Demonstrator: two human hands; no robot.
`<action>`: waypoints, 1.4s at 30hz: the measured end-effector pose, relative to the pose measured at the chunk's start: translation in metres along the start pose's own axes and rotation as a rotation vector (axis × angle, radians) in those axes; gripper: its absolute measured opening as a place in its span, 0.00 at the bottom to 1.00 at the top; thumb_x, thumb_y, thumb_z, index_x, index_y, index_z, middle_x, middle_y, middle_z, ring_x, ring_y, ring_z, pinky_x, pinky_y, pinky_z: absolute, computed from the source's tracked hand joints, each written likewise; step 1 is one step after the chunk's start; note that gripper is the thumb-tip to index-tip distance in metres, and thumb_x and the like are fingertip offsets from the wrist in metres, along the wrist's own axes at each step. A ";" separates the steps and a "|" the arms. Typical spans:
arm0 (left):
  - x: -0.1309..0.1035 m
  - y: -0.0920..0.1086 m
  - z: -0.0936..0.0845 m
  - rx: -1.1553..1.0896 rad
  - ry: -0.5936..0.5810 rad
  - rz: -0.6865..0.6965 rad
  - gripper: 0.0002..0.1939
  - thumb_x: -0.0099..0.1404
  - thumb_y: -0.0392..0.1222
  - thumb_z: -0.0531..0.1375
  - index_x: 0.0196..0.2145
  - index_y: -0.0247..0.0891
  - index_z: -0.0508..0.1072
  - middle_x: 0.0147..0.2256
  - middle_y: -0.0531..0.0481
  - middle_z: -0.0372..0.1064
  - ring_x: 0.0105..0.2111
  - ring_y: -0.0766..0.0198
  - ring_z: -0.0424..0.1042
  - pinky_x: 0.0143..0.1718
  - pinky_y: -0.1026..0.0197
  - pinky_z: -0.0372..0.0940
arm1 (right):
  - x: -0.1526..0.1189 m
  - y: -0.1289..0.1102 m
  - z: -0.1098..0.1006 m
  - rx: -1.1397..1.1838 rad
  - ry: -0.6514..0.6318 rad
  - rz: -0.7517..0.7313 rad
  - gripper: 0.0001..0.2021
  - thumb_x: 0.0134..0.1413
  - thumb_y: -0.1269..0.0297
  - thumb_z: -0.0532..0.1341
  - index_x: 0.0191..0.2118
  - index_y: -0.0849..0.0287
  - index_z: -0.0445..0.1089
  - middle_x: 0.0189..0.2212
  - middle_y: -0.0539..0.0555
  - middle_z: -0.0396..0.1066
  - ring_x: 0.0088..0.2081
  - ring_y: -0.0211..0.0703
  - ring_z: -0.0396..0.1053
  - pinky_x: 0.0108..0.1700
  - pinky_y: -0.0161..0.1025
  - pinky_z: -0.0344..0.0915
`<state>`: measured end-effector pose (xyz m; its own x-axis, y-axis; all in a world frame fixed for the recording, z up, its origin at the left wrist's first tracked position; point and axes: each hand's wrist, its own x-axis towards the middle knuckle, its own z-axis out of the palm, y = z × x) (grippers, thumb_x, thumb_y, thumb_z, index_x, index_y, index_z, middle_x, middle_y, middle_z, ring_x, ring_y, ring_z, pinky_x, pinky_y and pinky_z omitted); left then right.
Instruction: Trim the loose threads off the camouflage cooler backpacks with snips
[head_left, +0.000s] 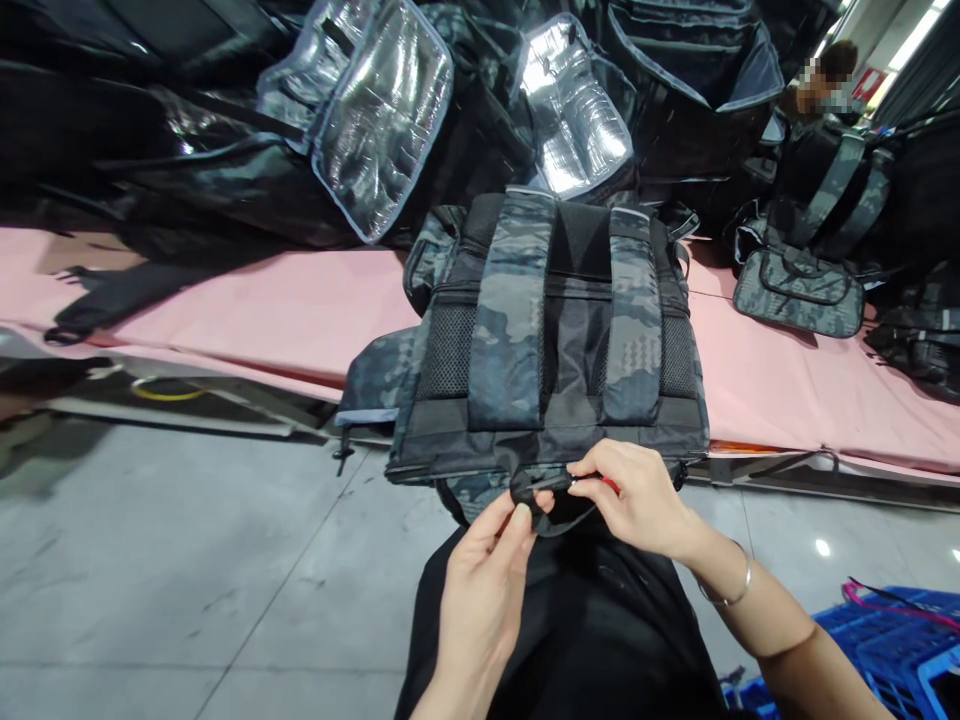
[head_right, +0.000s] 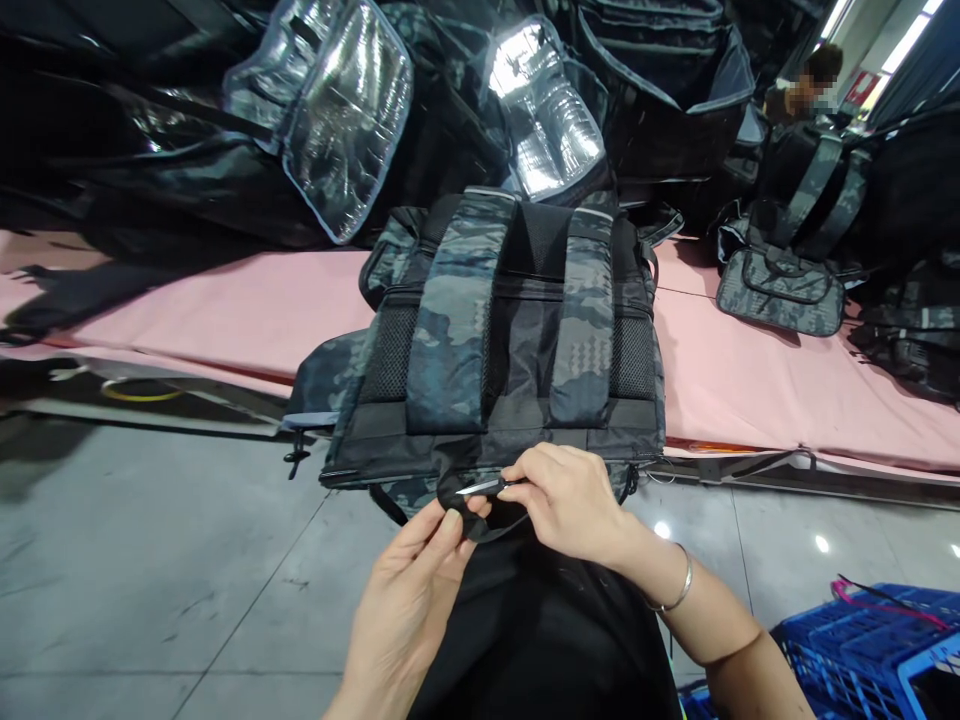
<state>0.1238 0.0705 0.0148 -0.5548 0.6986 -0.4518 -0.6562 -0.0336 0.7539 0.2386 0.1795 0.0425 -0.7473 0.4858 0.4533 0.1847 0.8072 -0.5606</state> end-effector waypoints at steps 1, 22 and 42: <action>0.000 0.001 0.001 0.001 -0.004 -0.001 0.19 0.42 0.46 0.71 0.32 0.36 0.77 0.31 0.47 0.74 0.38 0.57 0.71 0.42 0.57 0.67 | 0.000 0.000 -0.001 0.019 -0.002 0.011 0.07 0.61 0.66 0.53 0.33 0.59 0.66 0.29 0.52 0.71 0.30 0.38 0.68 0.34 0.34 0.63; -0.005 0.003 0.018 0.824 -0.217 0.745 0.15 0.49 0.40 0.66 0.38 0.44 0.76 0.39 0.46 0.73 0.42 0.52 0.69 0.51 0.53 0.58 | -0.059 0.014 -0.023 0.451 0.660 0.615 0.08 0.54 0.62 0.59 0.40 0.58 0.67 0.35 0.54 0.71 0.38 0.39 0.70 0.42 0.38 0.68; 0.001 -0.006 0.021 0.835 -0.162 0.313 0.15 0.49 0.51 0.66 0.33 0.43 0.77 0.36 0.50 0.75 0.39 0.56 0.72 0.46 0.57 0.63 | -0.067 -0.011 -0.003 0.243 0.492 0.498 0.04 0.53 0.66 0.60 0.35 0.59 0.69 0.28 0.50 0.70 0.30 0.37 0.68 0.34 0.34 0.66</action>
<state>0.1376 0.0870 0.0202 -0.5256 0.8386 -0.1433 0.1316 0.2465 0.9602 0.2881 0.1390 0.0200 -0.2288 0.9153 0.3314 0.2376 0.3827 -0.8928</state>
